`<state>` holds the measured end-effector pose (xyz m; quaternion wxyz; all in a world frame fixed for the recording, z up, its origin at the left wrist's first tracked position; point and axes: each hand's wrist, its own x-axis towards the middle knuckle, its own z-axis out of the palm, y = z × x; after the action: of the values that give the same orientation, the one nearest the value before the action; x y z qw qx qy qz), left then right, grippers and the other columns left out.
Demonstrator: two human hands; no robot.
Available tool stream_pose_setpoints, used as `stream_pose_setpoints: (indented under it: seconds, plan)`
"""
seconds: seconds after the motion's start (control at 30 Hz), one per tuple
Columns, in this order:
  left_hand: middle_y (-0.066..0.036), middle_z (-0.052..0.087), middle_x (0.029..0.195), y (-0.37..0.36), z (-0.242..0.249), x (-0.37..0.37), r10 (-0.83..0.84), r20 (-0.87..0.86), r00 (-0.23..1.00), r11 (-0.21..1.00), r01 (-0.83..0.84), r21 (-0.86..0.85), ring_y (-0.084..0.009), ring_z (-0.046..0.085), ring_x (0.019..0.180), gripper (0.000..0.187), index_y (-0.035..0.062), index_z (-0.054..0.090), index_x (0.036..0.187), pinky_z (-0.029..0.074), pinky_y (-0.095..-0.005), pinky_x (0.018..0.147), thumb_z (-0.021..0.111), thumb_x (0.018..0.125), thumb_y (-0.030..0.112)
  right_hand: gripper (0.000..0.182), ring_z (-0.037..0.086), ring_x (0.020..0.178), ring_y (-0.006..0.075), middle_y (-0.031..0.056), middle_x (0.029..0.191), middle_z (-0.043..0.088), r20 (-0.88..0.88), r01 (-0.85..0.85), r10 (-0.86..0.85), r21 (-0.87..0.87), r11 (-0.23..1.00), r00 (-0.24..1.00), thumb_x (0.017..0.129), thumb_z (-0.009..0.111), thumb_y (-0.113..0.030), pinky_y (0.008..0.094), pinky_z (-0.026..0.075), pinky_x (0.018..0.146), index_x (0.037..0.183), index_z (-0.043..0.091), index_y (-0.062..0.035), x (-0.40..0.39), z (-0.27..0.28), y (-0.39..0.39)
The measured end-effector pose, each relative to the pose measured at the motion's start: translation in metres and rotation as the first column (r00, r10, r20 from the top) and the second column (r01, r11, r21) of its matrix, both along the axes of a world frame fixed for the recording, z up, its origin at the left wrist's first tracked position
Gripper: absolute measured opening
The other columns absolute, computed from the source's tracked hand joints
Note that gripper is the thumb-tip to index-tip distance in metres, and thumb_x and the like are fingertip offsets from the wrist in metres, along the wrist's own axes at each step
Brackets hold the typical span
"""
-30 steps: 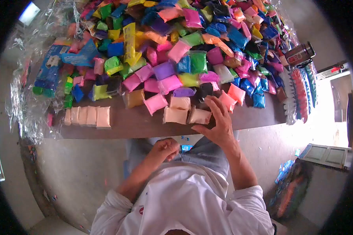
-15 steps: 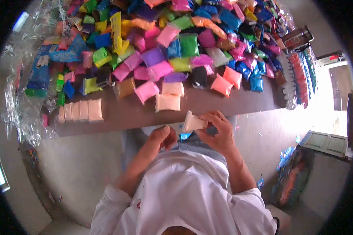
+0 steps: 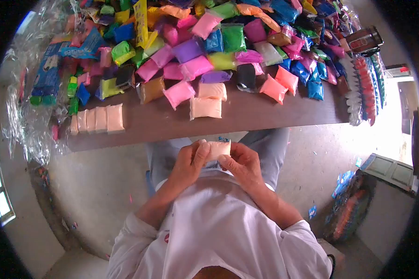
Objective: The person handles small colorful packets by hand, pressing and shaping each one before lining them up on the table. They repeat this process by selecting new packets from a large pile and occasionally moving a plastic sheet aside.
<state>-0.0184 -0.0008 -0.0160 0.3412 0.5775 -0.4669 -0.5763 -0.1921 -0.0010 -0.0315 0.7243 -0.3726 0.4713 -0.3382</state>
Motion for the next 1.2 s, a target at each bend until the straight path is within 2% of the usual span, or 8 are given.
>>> stream_pose_setpoints:
  seconds: [0.23,0.33,0.4,0.63,0.73,0.8,0.93,1.2]
  plan:
    - [-0.003,0.049,0.061,0.006,-0.009,0.0,-0.05,0.104,0.993,0.963,0.075,-0.259,-0.0087,0.045,0.057,0.034,0.0,0.053,0.077,0.038,-0.0266,0.05,0.047,0.092,0.03,0.026,0.053,0.086,0.0084,0.0044,0.099,0.059,0.144,0.11,-0.095,-0.104,0.988,0.985,0.089,0.056,-0.014,0.0227,0.043,0.077,0.108,0.053,0.0026,0.014,0.011,0.009]
    - [-0.002,0.052,0.067,0.008,-0.007,0.001,-0.057,-0.055,0.997,0.991,0.05,-0.121,-0.007,0.046,0.063,0.029,-0.0003,0.054,0.083,0.039,-0.0255,0.054,0.048,0.092,0.027,0.022,0.054,0.082,0.0086,0.0045,0.095,0.061,0.105,0.107,-0.091,-0.159,0.982,0.99,0.089,0.054,-0.012,0.0231,0.044,0.073,0.105,0.056,0.0019,0.014,0.013,0.006]
    - [-0.001,0.052,0.075,0.009,0.002,0.0,-0.005,-0.313,0.95,1.0,0.011,0.018,-0.0059,0.046,0.069,0.027,-0.0005,0.054,0.091,0.039,-0.023,0.057,0.049,0.092,0.026,0.019,0.056,0.077,0.0104,0.007,0.086,0.062,-0.117,-0.051,0.02,-0.272,0.961,0.993,0.089,0.053,-0.013,0.0251,0.045,0.068,0.101,0.058,0.0011,0.012,0.011,0.003]
    - [-0.001,0.054,0.08,0.009,-0.001,0.004,-0.095,-0.234,0.968,0.995,0.102,0.017,-0.006,0.047,0.071,0.032,-0.0011,0.054,0.097,0.04,-0.0223,0.06,0.049,0.092,0.03,0.025,0.057,0.07,0.0144,0.012,0.078,0.06,-0.248,-0.106,-0.016,-0.472,0.875,0.969,0.093,0.047,-0.02,0.0286,0.046,0.063,0.094,0.059,0.0017,0.016,0.018,-0.002]
    - [-0.003,0.054,0.074,0.006,-0.002,-0.001,-0.086,-0.154,0.984,0.996,0.088,0.006,-0.0071,0.048,0.066,0.036,-0.0019,0.054,0.094,0.041,-0.0242,0.058,0.049,0.091,0.034,0.029,0.057,0.069,0.0131,0.009,0.079,0.061,-0.199,-0.001,-0.063,-0.306,0.952,0.978,0.094,0.044,-0.022,0.0285,0.046,0.062,0.093,0.059,0.002,0.011,0.015,0.001]
    - [-0.004,0.052,0.067,0.006,-0.007,-0.004,-0.11,-0.049,0.993,0.97,0.096,-0.222,-0.0086,0.046,0.062,0.038,-0.0023,0.055,0.091,0.04,-0.0252,0.054,0.05,0.09,0.035,0.031,0.056,0.07,0.0099,0.0052,0.08,0.061,0.122,0.142,-0.153,0.097,0.985,0.981,0.094,0.044,-0.024,0.0262,0.045,0.062,0.093,0.059,0.0022,0.004,0.006,0.002]
    - [-0.005,0.051,0.064,0.009,-0.007,-0.004,-0.053,-0.046,0.998,0.979,0.043,-0.197,-0.0097,0.045,0.06,0.037,-0.0021,0.054,0.089,0.039,-0.026,0.053,0.049,0.091,0.034,0.021,0.047,0.061,0.0046,0.0023,0.071,0.056,0.132,0.26,-0.273,0.105,0.96,0.953,0.091,0.05,-0.017,0.019,0.038,0.052,0.095,0.06,0.0016,0.009,0.014,-0.003]
    - [-0.005,0.05,0.064,0.006,-0.005,-0.004,-0.096,0.023,0.995,0.989,0.098,-0.114,-0.0096,0.045,0.06,0.036,-0.0021,0.054,0.086,0.038,-0.0265,0.052,0.049,0.091,0.033,0.018,0.052,0.063,0.0068,0.0028,0.074,0.058,-0.3,0.088,-0.255,-0.477,0.875,0.919,0.086,0.058,-0.013,0.0219,0.042,0.053,0.091,0.059,0.0033,0.004,0.006,-0.001]
